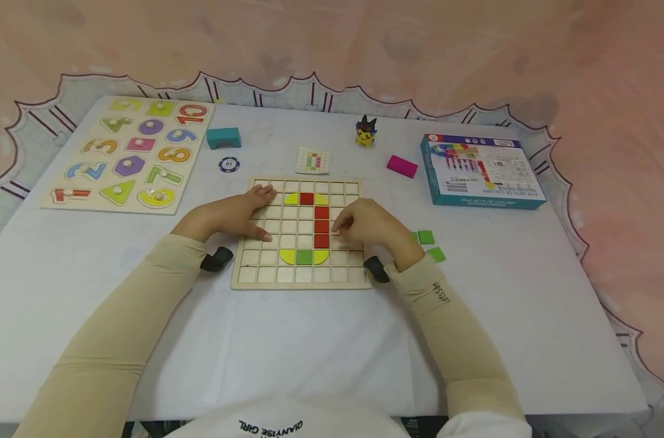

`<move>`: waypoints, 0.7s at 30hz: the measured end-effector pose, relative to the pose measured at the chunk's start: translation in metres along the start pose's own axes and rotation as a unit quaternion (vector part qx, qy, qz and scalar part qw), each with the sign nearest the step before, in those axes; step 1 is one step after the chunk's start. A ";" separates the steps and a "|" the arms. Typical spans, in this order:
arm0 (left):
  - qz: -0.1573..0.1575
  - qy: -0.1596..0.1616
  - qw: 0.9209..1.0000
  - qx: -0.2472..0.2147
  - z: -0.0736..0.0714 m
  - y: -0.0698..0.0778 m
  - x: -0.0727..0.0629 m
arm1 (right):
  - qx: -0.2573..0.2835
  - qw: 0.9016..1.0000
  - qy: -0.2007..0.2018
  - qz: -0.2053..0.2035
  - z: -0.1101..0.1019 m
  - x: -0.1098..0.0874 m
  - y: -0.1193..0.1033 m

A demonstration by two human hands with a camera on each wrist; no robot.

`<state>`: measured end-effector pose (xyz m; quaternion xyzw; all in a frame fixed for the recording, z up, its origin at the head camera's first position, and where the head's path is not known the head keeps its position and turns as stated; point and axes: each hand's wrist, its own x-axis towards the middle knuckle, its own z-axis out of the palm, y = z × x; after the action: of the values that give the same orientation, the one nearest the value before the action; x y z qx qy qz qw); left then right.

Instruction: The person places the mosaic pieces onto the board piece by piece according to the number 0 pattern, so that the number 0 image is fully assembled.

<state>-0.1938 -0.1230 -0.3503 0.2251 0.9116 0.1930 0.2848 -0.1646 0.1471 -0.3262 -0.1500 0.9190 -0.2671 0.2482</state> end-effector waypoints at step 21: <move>0.004 0.003 1.000 0.000 0.002 -0.002 0.002 | 0.035 0.996 0.033 0.077 -0.043 -0.050 0.093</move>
<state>-0.1946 -0.1235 -0.3535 0.2280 0.9116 0.1947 0.2811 -0.1595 0.2612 -0.3287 -0.0612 0.9254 -0.2842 0.2430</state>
